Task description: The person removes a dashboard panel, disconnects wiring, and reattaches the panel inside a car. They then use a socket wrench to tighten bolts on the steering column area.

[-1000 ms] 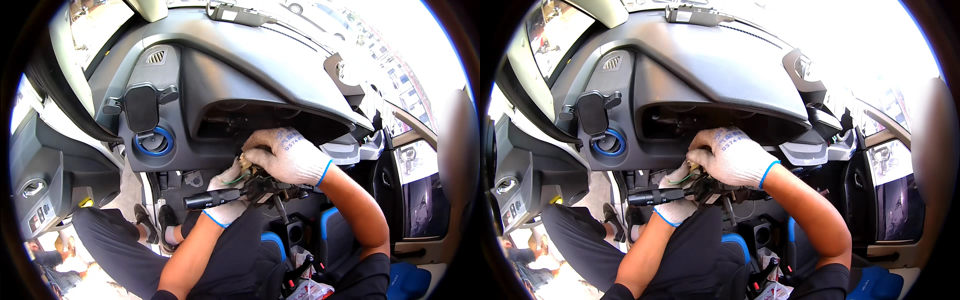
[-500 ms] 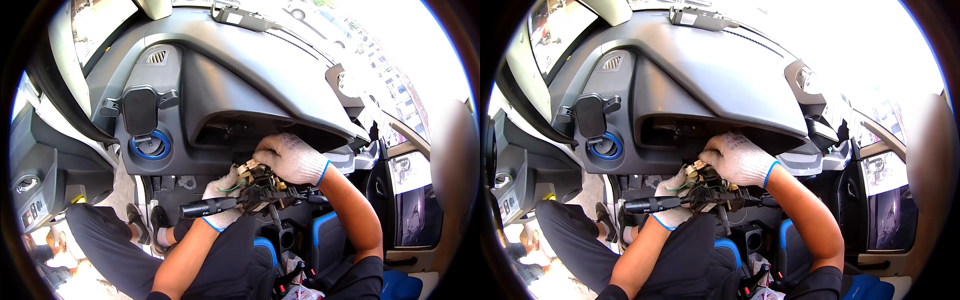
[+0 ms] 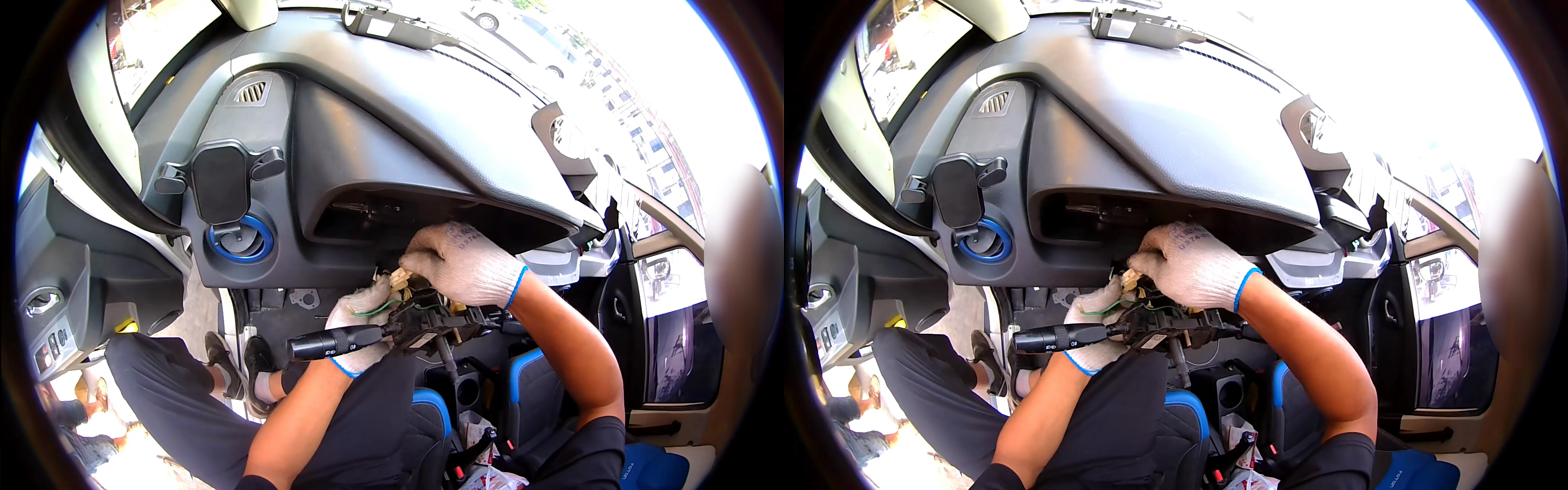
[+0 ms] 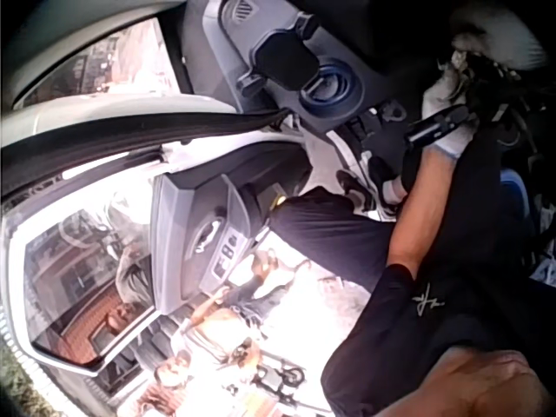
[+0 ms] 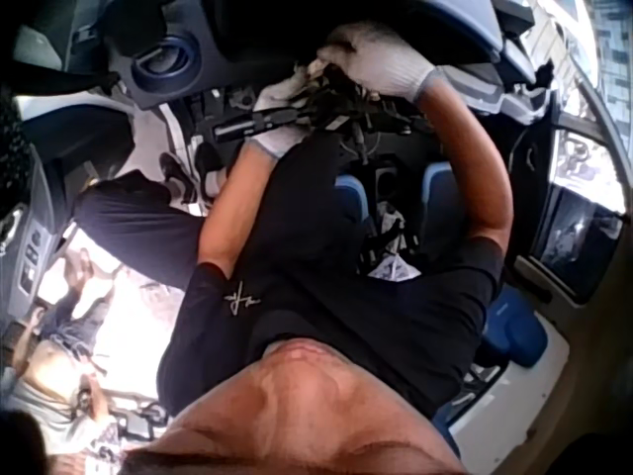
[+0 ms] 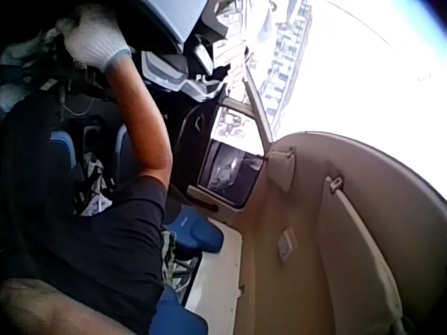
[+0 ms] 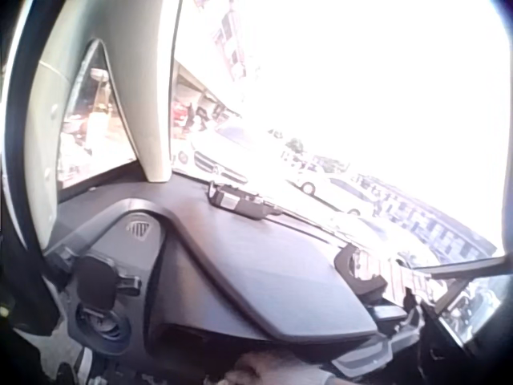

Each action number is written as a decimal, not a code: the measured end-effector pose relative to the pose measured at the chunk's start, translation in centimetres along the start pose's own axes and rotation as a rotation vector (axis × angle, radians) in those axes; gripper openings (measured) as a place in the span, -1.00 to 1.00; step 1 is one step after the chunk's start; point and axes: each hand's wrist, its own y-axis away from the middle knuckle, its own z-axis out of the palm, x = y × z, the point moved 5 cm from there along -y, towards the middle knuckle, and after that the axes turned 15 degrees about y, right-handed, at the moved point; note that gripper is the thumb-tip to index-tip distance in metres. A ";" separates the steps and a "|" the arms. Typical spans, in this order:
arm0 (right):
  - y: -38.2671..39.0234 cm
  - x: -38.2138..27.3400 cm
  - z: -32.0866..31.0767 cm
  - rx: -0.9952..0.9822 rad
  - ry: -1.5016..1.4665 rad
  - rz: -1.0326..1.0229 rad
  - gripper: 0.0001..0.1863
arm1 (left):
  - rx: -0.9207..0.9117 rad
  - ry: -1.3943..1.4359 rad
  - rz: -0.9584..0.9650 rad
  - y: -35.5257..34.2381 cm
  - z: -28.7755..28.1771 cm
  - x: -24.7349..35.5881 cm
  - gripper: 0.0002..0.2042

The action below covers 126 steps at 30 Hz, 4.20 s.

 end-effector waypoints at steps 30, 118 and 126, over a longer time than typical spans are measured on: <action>1.1 0.8 0.8 0.092 -0.089 -0.126 -0.73 | 0.256 -0.990 0.706 0.6 0.3 2.3 -0.81; 3.6 -4.5 -0.8 0.454 0.460 -0.496 -0.82 | 0.007 -1.913 1.229 3.8 4.7 4.3 -0.79; 3.6 -4.1 -0.2 0.408 0.530 -0.500 -0.84 | -0.085 -1.973 1.194 3.8 5.3 4.1 -0.78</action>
